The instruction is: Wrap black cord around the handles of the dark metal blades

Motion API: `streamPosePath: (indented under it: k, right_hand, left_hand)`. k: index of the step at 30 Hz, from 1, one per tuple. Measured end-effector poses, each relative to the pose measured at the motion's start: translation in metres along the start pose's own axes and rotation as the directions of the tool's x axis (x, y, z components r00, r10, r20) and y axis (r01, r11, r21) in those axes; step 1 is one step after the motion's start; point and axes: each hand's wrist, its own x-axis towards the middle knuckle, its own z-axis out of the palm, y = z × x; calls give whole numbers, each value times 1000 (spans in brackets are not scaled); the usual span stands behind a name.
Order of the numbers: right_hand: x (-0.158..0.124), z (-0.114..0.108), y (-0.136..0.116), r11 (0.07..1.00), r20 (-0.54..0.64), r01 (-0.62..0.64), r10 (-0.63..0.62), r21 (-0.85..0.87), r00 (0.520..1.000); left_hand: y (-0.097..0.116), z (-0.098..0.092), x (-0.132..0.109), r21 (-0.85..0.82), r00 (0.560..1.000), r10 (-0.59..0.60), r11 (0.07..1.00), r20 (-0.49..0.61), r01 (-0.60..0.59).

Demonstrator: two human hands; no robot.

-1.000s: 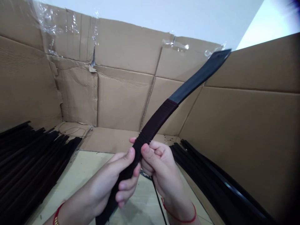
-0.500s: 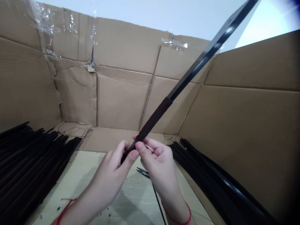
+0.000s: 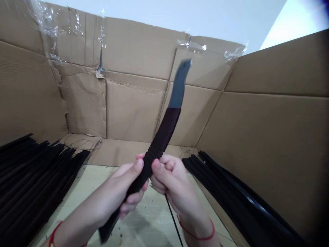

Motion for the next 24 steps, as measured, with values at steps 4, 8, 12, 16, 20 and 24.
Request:
streamPosePath:
  k: [4, 8, 12, 16, 20, 24]
  right_hand:
    - [-5, 0, -2, 1000, -44, 8, -7, 17, 999]
    - [-3, 0, -1, 1000, -110, 14, -15, -13, 994]
    - [-2, 1, -1, 998, -49, 8, -11, -55, 999]
    - [3, 9, 2, 970, -221, 92, -142, -223, 965]
    - [4, 11, 0, 986, -112, 40, -59, -162, 992]
    - [-4, 9, -8, 995, -87, 21, -29, -98, 996]
  left_hand:
    - [4, 6, -7, -9, 994, 42, 999, 99, -41]
    - [4, 14, -7, 150, 946, 300, 948, -125, -281]
    - [2, 6, 0, -299, 957, 114, 954, 267, -30]
    - [-1, -1, 7, 12, 969, 248, 969, 19, -248]
    - [3, 0, 0, 139, 943, 307, 947, -132, -289]
    - [5, 1, -7, -304, 992, 83, 951, 95, -51]
